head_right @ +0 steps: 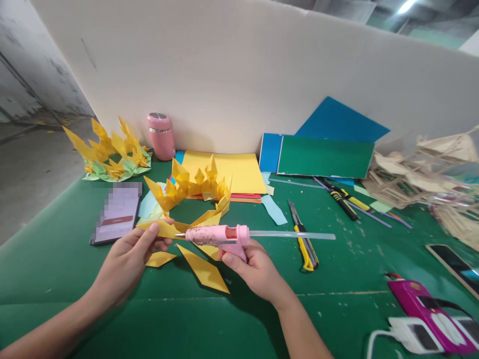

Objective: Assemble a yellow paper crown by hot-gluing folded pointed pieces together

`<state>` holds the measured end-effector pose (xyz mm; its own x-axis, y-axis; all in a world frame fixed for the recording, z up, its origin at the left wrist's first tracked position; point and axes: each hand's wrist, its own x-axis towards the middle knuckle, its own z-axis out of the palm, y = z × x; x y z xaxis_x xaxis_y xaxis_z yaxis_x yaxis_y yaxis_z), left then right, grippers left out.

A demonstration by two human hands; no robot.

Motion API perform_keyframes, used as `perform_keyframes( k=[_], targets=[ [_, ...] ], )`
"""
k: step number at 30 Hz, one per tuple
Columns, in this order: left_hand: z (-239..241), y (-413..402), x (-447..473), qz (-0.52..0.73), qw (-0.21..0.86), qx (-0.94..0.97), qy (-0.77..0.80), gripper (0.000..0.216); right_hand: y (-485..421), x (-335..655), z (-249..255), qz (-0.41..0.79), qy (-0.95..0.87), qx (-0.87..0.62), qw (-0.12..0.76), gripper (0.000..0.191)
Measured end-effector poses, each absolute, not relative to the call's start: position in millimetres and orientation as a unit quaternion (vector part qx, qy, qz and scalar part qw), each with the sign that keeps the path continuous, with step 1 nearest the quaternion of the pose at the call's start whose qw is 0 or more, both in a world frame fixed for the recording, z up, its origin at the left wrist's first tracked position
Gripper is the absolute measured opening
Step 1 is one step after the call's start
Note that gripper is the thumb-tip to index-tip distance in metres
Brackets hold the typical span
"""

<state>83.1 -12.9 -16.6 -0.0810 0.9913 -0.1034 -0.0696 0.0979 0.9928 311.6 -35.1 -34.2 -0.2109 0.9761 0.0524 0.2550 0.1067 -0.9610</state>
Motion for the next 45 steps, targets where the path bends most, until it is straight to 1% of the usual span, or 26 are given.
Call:
perform_keyframes(
  k=[8, 15, 24, 30, 38, 45],
  targets=[
    [-18.9, -13.4, 82.1, 0.504, 0.542, 0.422, 0.524, 0.035, -34.5, 310.9, -33.7, 0.464, -0.627, -0.479, 0.404, 0.036],
    [-15.0, -12.1, 83.2, 0.513, 0.559, 0.386, 0.525, 0.037, -34.9, 314.9, -38.6, 0.476, -0.615, -0.479, 0.407, 0.031],
    [-8.7, -11.4, 83.4, 0.529, 0.572, 0.345, 0.524, 0.040, -33.8, 316.6, -39.7, 0.480, -0.610, -0.483, 0.405, 0.039],
    [-6.3, -8.6, 84.3, 0.539, 0.573, 0.326, 0.525, 0.040, -34.4, 317.5, -38.3, 0.497, -0.598, -0.480, 0.407, 0.040],
    [-6.0, -6.9, 83.2, 0.548, 0.571, 0.316, 0.524, 0.039, -34.3, 317.8, -37.5, 0.491, -0.578, -0.505, 0.412, 0.049],
    [-10.0, -5.3, 80.2, 0.548, 0.563, 0.328, 0.525, 0.036, -34.8, 319.7, -36.7, 0.471, -0.593, -0.514, 0.403, 0.046]
  ],
)
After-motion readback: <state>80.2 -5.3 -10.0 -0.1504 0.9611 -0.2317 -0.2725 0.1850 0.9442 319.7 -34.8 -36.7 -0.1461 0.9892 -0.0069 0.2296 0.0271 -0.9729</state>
